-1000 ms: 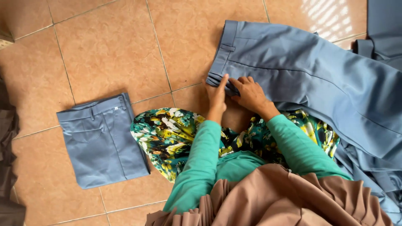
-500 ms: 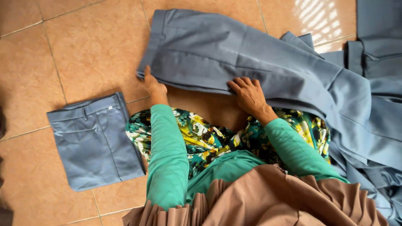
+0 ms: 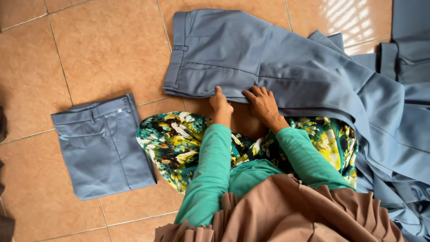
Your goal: Folding blue pants into neat rectangles and stacking them on a tiled floor.
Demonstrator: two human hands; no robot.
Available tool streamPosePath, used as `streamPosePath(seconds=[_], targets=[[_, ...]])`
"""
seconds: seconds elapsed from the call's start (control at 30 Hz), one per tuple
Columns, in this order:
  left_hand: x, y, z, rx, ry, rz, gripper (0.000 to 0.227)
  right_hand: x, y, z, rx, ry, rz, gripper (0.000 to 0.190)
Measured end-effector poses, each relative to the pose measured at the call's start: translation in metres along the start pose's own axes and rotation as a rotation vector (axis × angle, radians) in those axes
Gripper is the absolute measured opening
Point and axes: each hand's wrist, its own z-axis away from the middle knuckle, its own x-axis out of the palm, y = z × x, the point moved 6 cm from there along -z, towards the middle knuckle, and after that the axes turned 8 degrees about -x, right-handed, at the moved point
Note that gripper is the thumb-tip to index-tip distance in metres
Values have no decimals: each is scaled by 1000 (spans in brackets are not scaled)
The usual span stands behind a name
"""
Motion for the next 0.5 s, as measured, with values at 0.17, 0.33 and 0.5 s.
streamPosePath(seconds=[0.17,0.33,0.5], targets=[[0,72,-72,18,-33,212,81,-57,-8,-10,-61,98,59,52],[-61,187,-167,203,115,-409,87,-54,-5,-10,-16,37,34,64],[-154,244,-216,428,363,-1189,116,0,2,-2,58,-185,-20,77]])
